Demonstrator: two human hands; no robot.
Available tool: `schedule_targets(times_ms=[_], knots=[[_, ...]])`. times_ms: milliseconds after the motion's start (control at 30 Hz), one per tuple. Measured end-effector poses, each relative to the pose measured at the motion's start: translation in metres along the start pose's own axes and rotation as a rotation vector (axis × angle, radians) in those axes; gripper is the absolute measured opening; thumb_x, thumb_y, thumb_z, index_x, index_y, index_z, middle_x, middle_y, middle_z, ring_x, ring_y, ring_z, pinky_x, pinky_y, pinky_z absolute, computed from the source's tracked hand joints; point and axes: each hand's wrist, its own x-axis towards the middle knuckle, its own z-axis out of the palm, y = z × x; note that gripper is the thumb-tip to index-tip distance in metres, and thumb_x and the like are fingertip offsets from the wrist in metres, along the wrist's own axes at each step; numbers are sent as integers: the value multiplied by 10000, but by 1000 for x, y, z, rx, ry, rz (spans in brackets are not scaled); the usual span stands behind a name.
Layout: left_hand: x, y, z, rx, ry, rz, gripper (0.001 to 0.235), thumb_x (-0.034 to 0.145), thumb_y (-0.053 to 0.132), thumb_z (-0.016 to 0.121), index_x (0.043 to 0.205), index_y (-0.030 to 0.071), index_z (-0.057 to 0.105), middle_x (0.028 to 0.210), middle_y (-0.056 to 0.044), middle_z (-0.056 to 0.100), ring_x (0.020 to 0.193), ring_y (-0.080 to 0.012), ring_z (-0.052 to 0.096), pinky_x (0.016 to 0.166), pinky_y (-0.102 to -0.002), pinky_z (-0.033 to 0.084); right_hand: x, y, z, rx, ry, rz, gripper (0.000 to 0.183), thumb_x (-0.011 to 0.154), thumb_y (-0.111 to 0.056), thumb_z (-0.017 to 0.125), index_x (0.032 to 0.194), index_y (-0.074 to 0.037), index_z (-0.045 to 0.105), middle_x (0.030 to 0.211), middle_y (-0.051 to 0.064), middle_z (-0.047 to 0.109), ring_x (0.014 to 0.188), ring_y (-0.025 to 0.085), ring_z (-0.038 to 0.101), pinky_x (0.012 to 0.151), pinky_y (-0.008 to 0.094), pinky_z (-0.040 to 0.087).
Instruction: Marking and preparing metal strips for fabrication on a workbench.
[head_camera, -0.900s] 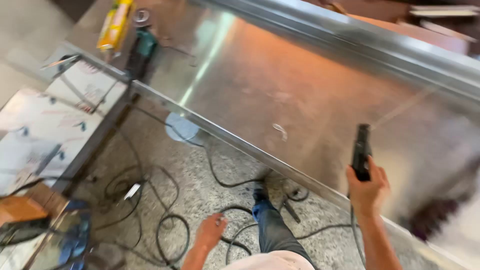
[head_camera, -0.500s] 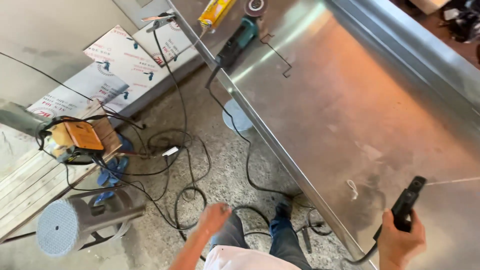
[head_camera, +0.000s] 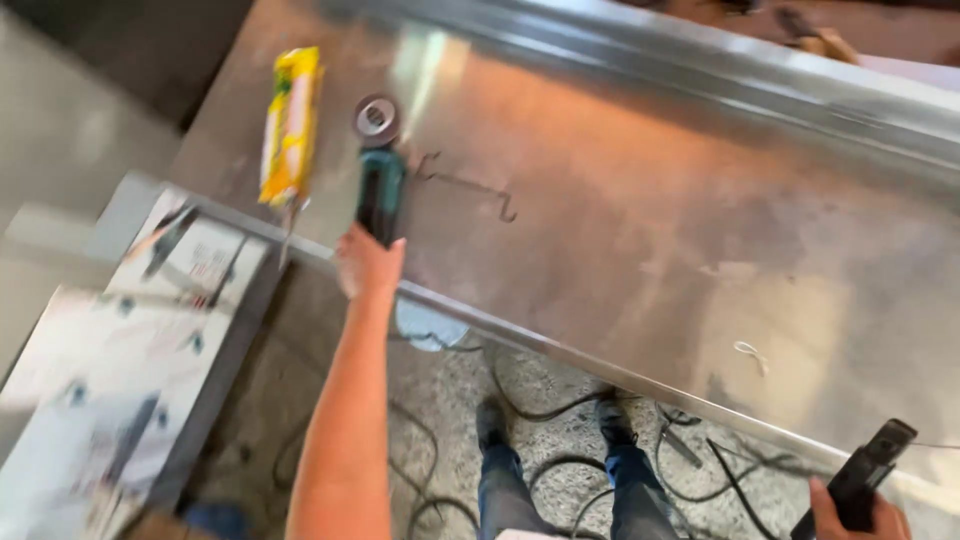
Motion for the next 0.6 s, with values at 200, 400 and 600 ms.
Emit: schedule_targets(times_ms=[200, 400, 600], knots=[[59, -35, 40, 96, -108, 25, 809, 632, 519, 929, 1131, -55, 655, 1092, -276, 708, 1037, -457, 685, 893, -534, 554, -131, 53, 25, -25, 242, 211, 411, 873, -363, 856, 880, 27, 725, 748, 183, 672, 644, 305, 710, 711, 425, 580], [25, -3, 41, -110, -143, 3, 677, 655, 497, 919, 1030, -26, 709, 1009, -268, 735, 964, -455, 696, 847, -539, 542, -182, 53, 47, -36, 411, 279, 401, 855, -374, 862, 924, -2, 728, 816, 168, 677, 701, 310, 695, 726, 424, 566], [-42, 110, 58, -225, -336, 113, 641, 616, 472, 894, 1022, 14, 704, 961, -207, 760, 910, -402, 738, 822, -510, 568, -145, -90, -7, -55, 515, 298, 401, 837, -384, 867, 968, -30, 732, 884, 154, 682, 759, 315, 679, 741, 424, 553]])
